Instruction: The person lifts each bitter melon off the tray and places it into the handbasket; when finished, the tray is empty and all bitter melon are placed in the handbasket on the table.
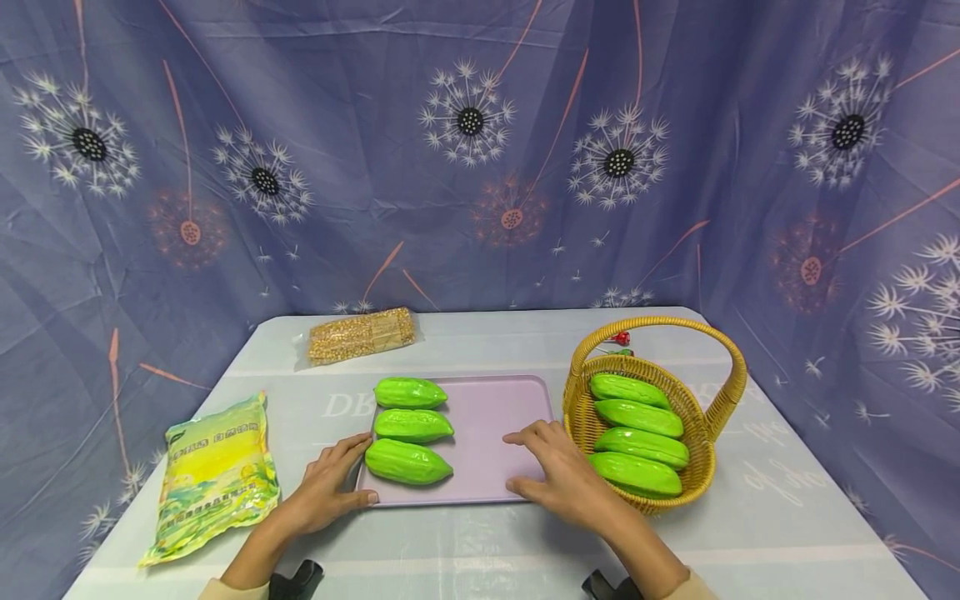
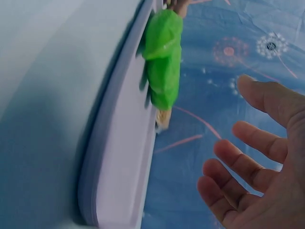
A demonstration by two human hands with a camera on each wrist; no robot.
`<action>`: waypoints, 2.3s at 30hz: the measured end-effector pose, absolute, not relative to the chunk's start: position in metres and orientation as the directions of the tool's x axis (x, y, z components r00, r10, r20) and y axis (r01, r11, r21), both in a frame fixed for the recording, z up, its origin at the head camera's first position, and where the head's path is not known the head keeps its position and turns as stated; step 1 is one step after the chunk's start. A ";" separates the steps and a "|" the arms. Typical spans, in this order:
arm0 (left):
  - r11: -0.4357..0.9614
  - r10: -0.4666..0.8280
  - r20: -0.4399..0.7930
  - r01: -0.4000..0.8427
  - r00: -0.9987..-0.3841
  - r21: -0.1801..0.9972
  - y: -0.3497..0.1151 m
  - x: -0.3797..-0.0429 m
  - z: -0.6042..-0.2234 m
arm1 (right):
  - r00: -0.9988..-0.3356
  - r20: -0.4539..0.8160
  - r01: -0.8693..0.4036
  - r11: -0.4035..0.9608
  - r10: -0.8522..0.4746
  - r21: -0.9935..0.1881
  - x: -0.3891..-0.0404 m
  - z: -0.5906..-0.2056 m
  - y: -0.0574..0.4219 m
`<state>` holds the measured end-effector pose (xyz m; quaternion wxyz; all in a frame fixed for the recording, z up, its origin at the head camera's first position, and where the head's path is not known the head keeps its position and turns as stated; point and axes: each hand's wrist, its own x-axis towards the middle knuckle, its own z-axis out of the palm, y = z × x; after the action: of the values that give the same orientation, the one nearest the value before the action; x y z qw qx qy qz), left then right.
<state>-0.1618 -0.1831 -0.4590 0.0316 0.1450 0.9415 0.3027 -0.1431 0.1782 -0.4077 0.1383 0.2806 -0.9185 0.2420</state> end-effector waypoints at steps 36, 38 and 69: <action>0.773 0.289 0.021 0.246 -0.957 0.585 -0.183 -0.161 -0.458 | -0.806 0.195 -0.570 0.645 -0.559 -0.509 -0.178 -0.436 0.075; 0.771 0.291 0.022 0.248 -0.957 0.587 -0.183 -0.161 -0.458 | -0.811 0.183 -0.562 0.652 -0.555 -0.510 -0.180 -0.437 0.073; 0.776 0.282 0.028 0.246 -0.959 0.581 -0.182 -0.161 -0.459 | -0.816 0.026 -0.464 0.627 -0.577 -0.626 -0.192 -0.446 0.060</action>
<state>-0.1611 -0.1823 -0.4588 0.0301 0.1401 0.9419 0.3037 -0.1921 0.0602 -0.4462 -0.0889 0.2900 -0.8975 0.3202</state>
